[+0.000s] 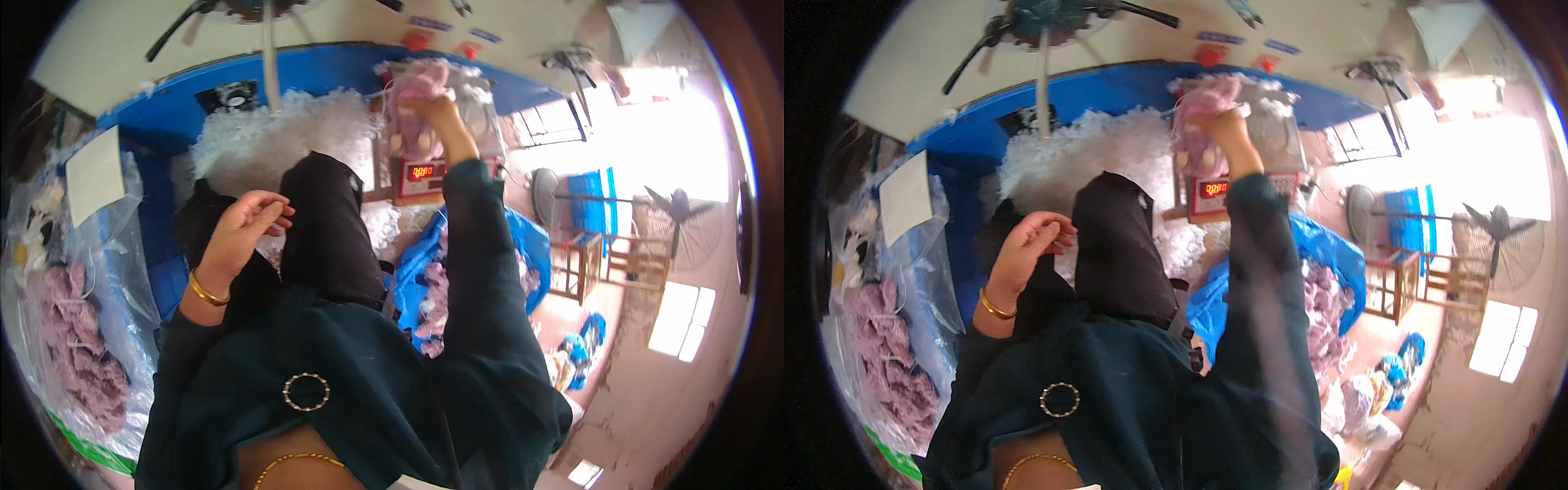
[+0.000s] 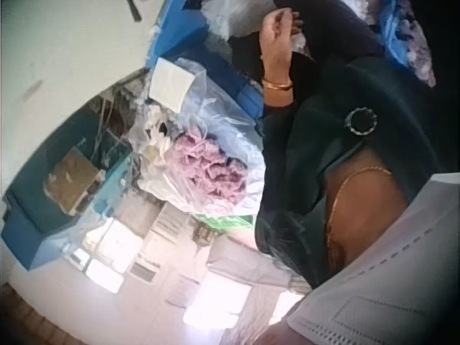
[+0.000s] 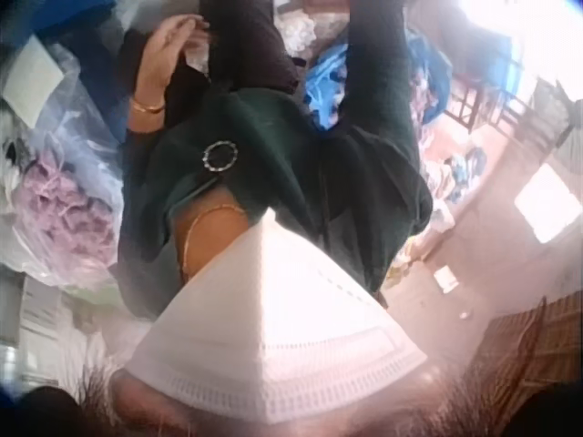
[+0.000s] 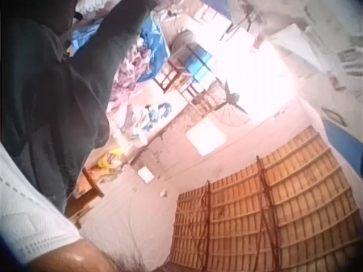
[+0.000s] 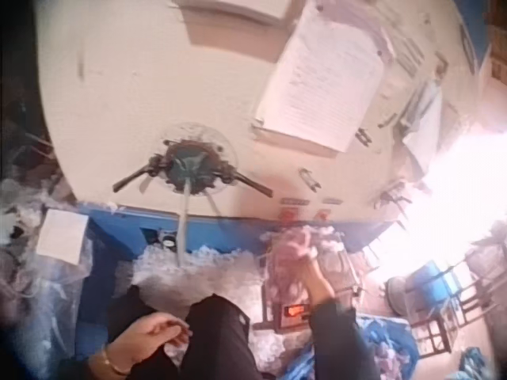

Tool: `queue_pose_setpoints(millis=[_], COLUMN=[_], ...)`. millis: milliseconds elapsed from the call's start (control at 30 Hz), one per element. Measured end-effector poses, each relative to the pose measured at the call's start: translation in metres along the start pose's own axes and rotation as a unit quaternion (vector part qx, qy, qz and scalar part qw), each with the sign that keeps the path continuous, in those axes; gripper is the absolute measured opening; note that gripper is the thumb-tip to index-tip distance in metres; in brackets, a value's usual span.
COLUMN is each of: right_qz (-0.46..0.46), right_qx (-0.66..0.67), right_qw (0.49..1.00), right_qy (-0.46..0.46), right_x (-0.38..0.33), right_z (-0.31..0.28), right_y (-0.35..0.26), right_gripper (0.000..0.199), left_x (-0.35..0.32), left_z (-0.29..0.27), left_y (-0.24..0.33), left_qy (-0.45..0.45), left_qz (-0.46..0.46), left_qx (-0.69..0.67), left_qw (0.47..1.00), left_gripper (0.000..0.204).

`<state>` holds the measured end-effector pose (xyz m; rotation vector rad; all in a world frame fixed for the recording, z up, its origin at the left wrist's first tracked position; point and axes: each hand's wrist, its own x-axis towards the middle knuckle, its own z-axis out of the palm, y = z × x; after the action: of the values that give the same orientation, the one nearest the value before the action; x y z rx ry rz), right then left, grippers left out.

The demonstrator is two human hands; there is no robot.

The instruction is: The person repeatedly takes pink fluffy material and stuffs it into small pink plush toys using a metal rod. After each stuffing, the person places the toy on a digital scale and then returns to the bag to retrieve more material.

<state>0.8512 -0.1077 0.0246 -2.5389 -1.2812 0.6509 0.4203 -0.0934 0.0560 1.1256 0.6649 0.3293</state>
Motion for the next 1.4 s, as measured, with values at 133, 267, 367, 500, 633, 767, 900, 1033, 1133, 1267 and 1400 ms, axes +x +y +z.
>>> queue_pose_setpoints(millis=[133,267,367,500,633,767,900,1033,1133,1267,1400], right_qz=[-0.325,-0.453,-0.485,-0.473,-0.381,-0.374,-0.318,-0.386,-0.350,-0.265,-0.337], right_qx=[0.166,0.037,0.019,0.074,0.090,0.078,0.196,0.095,0.159,0.152,0.166], right_qw=[0.931,0.891,0.870,0.813,0.872,0.889,0.905,0.885,0.880,0.922,0.895], right_qy=[-0.015,-0.009,0.089,0.332,0.294,0.254,0.205,0.243,0.281,0.238,0.240], right_x=[-0.127,-0.183,-0.182,-0.122,-0.121,-0.133,-0.096,-0.115,-0.143,-0.146,-0.158], right_z=[0.028,0.040,0.023,0.040,0.037,0.044,0.042,0.038,0.039,0.036,0.036], right_y=[-0.119,-0.136,-0.179,-0.211,-0.229,-0.199,-0.196,-0.200,-0.220,-0.224,-0.217], right_gripper=[0.074,0.077,0.079,0.074,0.061,0.054,0.038,0.044,0.065,0.071,0.066], left_x=[-0.011,-0.017,-0.012,0.047,0.068,0.041,0.079,0.051,0.019,-0.027,-0.124], left_z=[0.000,0.009,0.015,0.012,-0.007,0.026,0.011,0.002,-0.024,-0.120,-0.255], left_y=[-0.008,0.007,0.021,0.057,0.086,0.061,0.079,0.069,0.049,0.018,-0.025], left_qy=[0.079,-0.057,-0.023,0.137,0.202,0.219,0.225,0.153,0.192,0.415,0.573], left_qz=[0.073,0.200,0.297,0.410,0.330,0.336,0.387,0.372,0.338,0.230,0.094], left_qx=[-0.051,0.089,0.086,0.023,0.209,0.206,0.268,0.188,0.221,0.343,0.532], left_qw=[0.993,0.974,0.951,0.901,0.898,0.893,0.853,0.896,0.895,0.811,0.617], left_gripper=[0.025,0.036,0.039,0.039,0.048,0.059,0.068,0.058,0.051,0.040,0.035])
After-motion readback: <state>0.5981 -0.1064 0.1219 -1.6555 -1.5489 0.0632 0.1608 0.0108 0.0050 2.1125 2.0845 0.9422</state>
